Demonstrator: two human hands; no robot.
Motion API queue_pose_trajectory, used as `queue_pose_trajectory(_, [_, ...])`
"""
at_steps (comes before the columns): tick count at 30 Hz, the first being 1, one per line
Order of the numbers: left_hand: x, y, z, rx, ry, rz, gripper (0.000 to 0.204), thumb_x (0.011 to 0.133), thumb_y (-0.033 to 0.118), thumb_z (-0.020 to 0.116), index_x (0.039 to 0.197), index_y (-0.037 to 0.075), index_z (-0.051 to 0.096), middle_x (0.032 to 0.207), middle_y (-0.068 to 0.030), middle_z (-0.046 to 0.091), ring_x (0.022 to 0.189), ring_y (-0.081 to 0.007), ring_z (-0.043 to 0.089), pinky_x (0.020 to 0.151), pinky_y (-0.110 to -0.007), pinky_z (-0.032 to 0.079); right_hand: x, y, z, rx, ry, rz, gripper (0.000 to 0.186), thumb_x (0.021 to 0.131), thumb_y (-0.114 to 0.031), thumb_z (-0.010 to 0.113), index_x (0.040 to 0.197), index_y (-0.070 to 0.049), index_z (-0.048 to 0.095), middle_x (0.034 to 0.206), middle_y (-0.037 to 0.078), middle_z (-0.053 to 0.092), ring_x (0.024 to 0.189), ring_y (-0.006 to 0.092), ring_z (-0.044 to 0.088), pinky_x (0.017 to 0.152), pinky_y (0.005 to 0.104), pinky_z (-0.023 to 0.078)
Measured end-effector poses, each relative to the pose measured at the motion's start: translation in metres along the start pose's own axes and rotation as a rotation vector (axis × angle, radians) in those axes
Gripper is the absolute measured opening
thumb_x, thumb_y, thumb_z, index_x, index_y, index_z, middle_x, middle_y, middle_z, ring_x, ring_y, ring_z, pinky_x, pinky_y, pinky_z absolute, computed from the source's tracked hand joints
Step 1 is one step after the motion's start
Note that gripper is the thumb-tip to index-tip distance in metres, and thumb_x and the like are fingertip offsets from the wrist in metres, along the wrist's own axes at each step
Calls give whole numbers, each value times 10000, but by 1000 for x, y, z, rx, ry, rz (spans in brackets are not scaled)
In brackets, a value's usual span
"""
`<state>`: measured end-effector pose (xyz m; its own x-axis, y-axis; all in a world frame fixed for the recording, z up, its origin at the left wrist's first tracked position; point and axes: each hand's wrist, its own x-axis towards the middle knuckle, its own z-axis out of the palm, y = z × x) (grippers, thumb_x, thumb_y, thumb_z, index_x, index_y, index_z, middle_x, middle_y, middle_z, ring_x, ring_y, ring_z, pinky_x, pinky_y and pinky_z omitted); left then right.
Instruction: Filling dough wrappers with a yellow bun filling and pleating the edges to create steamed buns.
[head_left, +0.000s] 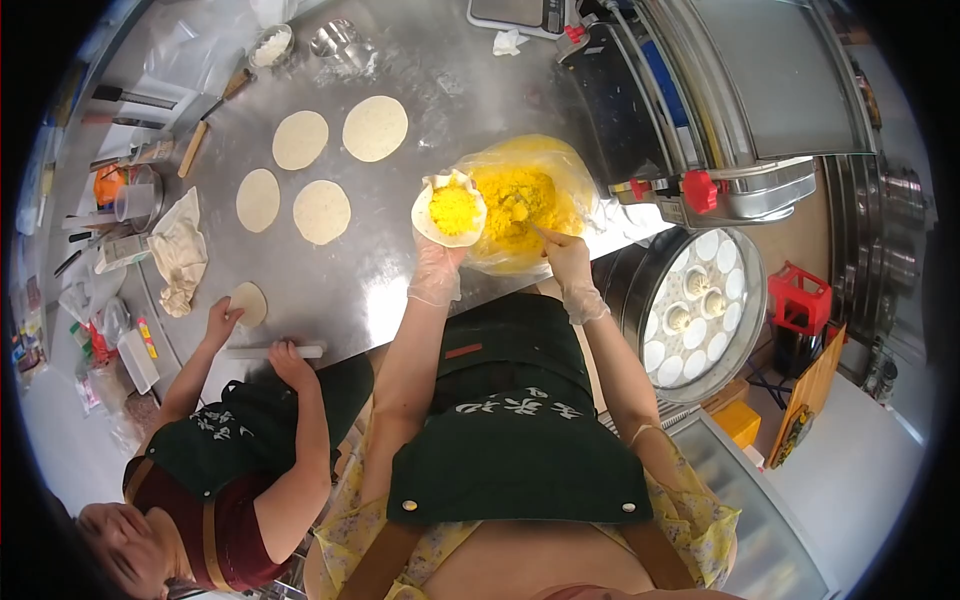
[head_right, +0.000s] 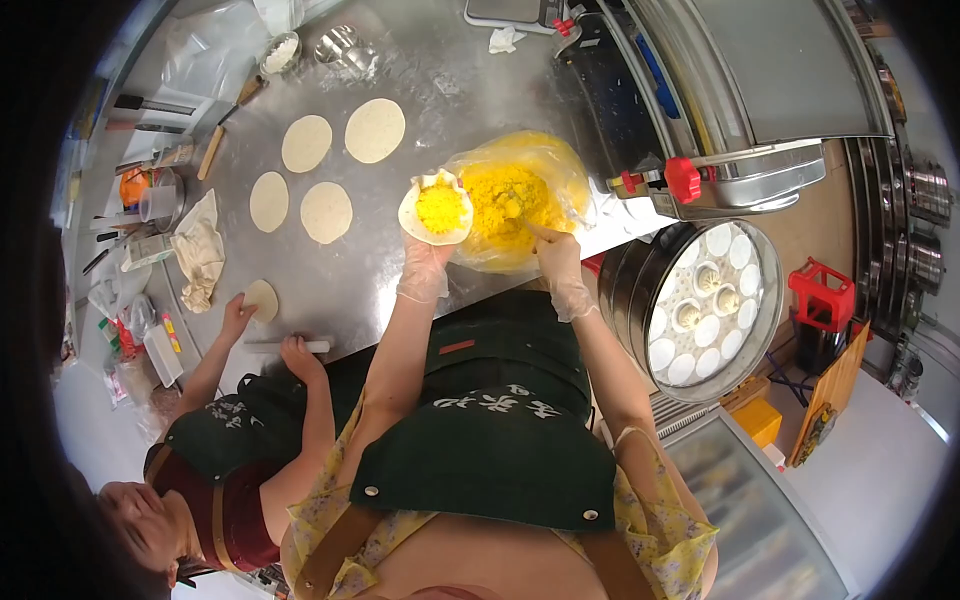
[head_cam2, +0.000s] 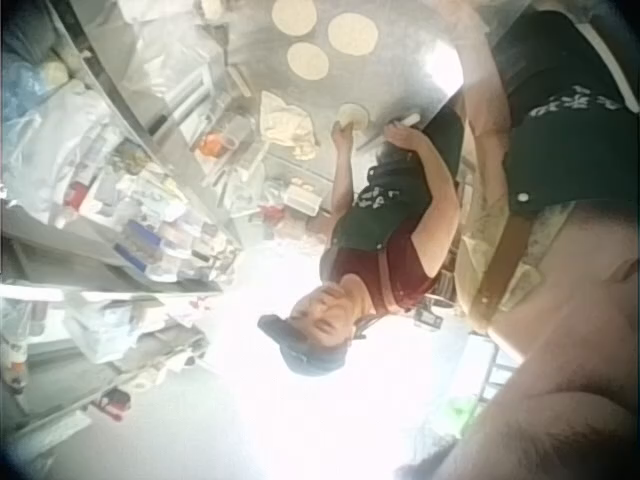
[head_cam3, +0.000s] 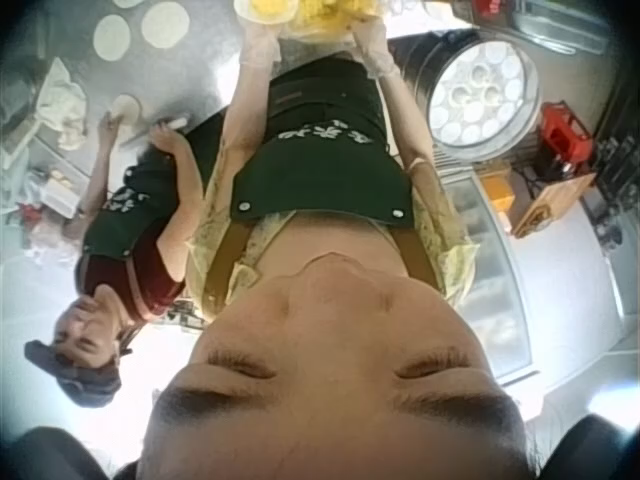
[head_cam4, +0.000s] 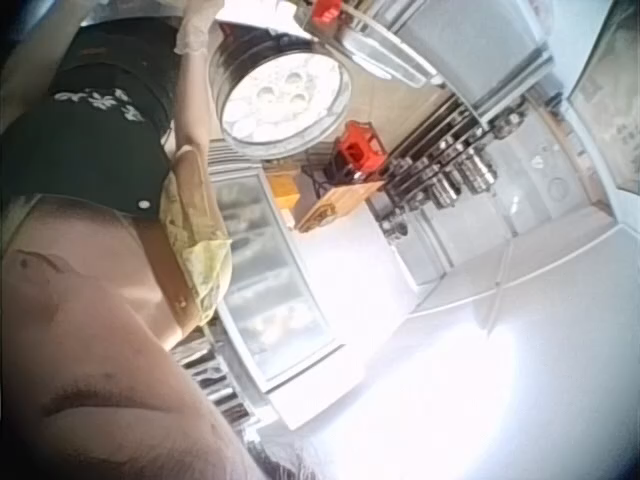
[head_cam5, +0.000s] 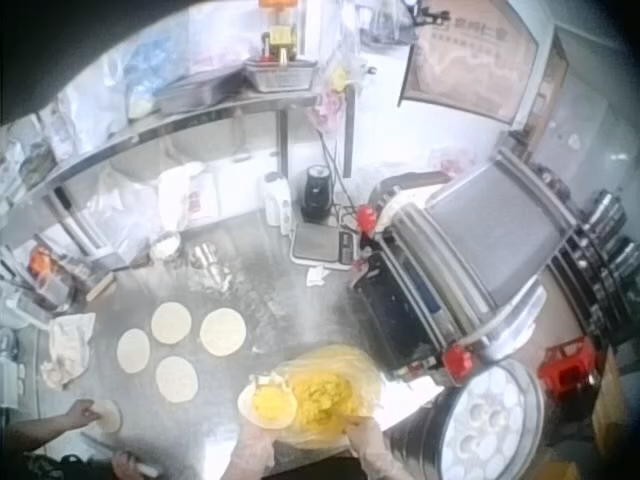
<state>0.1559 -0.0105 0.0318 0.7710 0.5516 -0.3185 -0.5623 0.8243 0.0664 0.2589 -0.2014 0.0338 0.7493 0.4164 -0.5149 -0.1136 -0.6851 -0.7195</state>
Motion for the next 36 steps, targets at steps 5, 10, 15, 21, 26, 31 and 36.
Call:
queue_pose_trajectory(5, [-8,-7,7,2,66,-105,266,962,322,585,1077,94,656,1104,-107,668,1037,-297,635,909,-424,545,-11,-10,-7,-18,64,-41,313,890,-57,563,1159,-99,716,685,85,651,612,131,581,618,277,475])
queue_pose_trajectory(10, [-4,-15,8,-22,132,-132,290,961,329,587,1093,81,654,1088,-111,673,1032,-295,634,909,-427,540,-13,-5,-8,10,133,-141,346,880,-40,562,1196,-84,699,695,71,637,611,103,537,618,269,460])
queue_pose_trajectory(15, [-6,-10,13,9,121,-106,297,952,352,591,1092,99,660,1076,-105,679,1015,-296,636,899,-424,540,-13,-9,-9,-503,417,-465,300,880,-18,555,1128,-57,718,820,204,675,688,303,664,677,363,526])
queue_pose_trajectory(21, [-8,-13,23,9,132,-70,328,976,376,545,1072,81,651,1029,-103,676,950,-280,645,833,-412,556,-3,11,-5,-354,324,-442,315,850,-4,547,1123,-39,699,880,211,680,782,354,681,689,407,527])
queue_pose_trajectory(26, [-11,-10,23,19,193,-76,319,969,380,563,1063,90,657,1025,-102,685,944,-279,657,835,-406,564,-8,-8,0,-586,371,-478,374,802,14,552,1152,-49,667,822,200,659,695,360,672,619,423,550])
queue_pose_trajectory(31, [-10,-5,11,-39,82,-125,337,951,375,589,1111,90,668,1100,-120,691,1026,-289,656,897,-406,553,-1,-4,3,-785,360,-504,364,795,-2,556,1148,-48,636,791,170,638,635,342,660,564,414,556])
queue_pose_trajectory(36, [-16,-9,20,27,126,-62,303,963,377,582,1053,99,665,1030,-105,689,938,-271,666,834,-397,571,-4,-1,-1,-833,313,-476,341,795,-6,554,1124,-33,637,837,158,651,650,338,670,562,414,558])
